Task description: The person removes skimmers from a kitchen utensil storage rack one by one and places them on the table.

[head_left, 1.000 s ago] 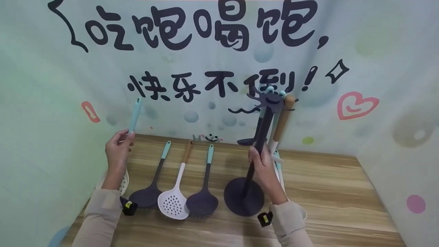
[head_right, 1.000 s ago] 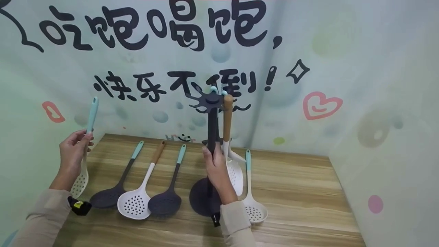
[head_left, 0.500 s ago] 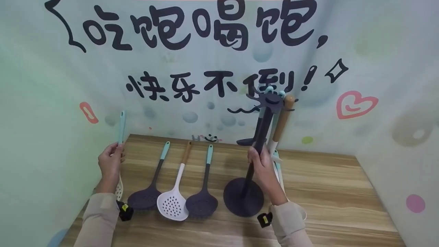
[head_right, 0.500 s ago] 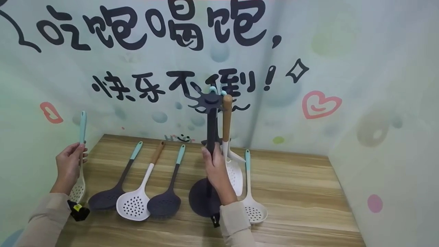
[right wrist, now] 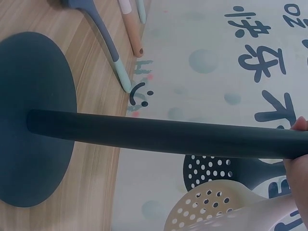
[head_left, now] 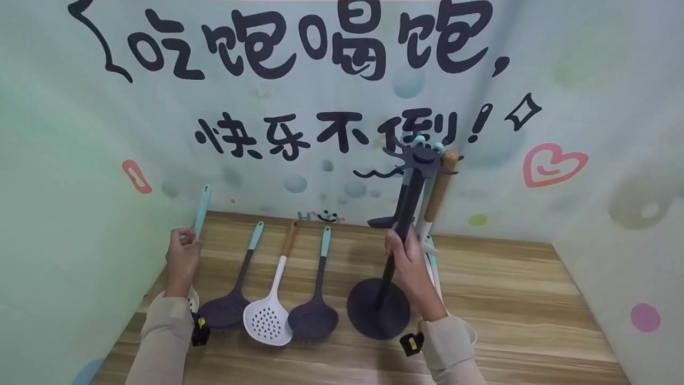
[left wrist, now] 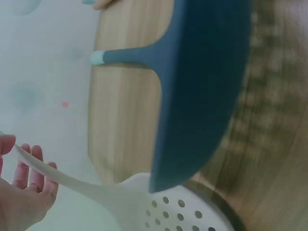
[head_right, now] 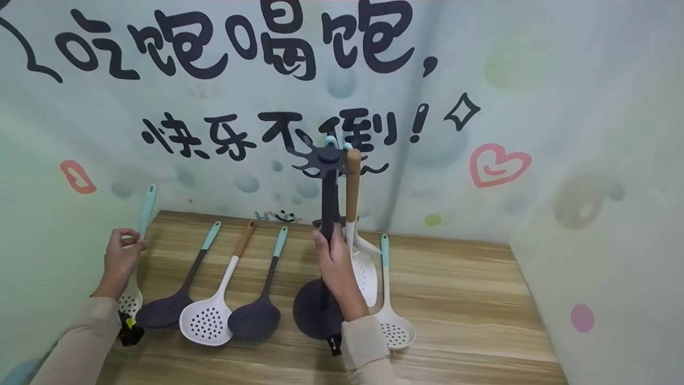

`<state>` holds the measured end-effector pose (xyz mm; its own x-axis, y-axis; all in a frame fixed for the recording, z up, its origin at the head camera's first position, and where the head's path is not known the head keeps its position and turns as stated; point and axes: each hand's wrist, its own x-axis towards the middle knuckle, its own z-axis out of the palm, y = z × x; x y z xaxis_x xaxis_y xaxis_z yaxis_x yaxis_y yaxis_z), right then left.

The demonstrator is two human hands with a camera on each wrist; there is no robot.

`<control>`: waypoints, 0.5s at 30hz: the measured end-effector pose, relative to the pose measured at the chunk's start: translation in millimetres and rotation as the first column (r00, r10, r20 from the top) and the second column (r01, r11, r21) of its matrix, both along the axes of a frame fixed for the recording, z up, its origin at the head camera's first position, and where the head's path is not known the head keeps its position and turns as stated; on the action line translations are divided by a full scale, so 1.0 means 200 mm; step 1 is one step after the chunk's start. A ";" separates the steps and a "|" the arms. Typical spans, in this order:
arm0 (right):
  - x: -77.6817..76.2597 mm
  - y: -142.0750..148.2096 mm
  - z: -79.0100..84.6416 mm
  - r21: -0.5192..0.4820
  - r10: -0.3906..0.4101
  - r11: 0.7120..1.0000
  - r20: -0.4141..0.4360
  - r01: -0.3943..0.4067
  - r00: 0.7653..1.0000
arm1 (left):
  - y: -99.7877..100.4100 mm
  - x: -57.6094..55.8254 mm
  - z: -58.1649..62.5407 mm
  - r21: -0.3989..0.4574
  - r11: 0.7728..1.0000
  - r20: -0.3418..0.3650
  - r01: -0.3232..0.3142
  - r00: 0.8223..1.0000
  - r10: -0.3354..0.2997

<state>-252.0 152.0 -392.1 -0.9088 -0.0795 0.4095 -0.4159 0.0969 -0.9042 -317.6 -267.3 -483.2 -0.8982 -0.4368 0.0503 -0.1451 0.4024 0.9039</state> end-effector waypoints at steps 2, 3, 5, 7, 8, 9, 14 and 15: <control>0.00 0.00 0.00 0.000 0.004 1.000 -0.008 -0.004 1.000 | 0.00 0.00 -0.01 -0.040 0.995 0.052 0.090 0.995 -0.088; 0.00 0.00 0.00 0.000 0.007 1.000 -0.009 -0.007 1.000 | 0.00 -0.01 -0.01 -0.076 0.988 0.093 0.131 0.988 -0.123; -0.01 0.00 0.00 0.000 0.009 1.000 -0.008 -0.009 1.000 | 0.00 -0.01 -0.02 -0.118 0.970 0.182 0.211 0.965 -0.188; -0.01 0.00 0.00 0.004 0.012 1.000 0.000 -0.012 1.000 | -0.01 -0.02 -0.02 -0.113 0.952 0.255 0.285 0.934 -0.249; -0.01 0.00 0.00 0.004 0.013 1.000 0.002 -0.013 1.000 | -0.01 -0.03 -0.03 -0.124 0.945 0.290 0.304 0.921 -0.259; -0.01 0.00 0.00 0.005 0.013 1.000 0.008 -0.013 1.000 | -0.02 -0.03 -0.03 -0.126 0.937 0.314 0.325 0.909 -0.273; 0.00 0.00 0.01 0.005 0.014 1.000 0.028 -0.014 1.000 | -0.01 -0.04 -0.06 -0.176 0.883 0.405 0.436 0.850 -0.339; 0.00 0.01 0.01 0.006 0.014 1.000 0.034 -0.014 0.999 | 0.00 -0.04 -0.06 -0.193 0.868 0.418 0.458 0.839 -0.350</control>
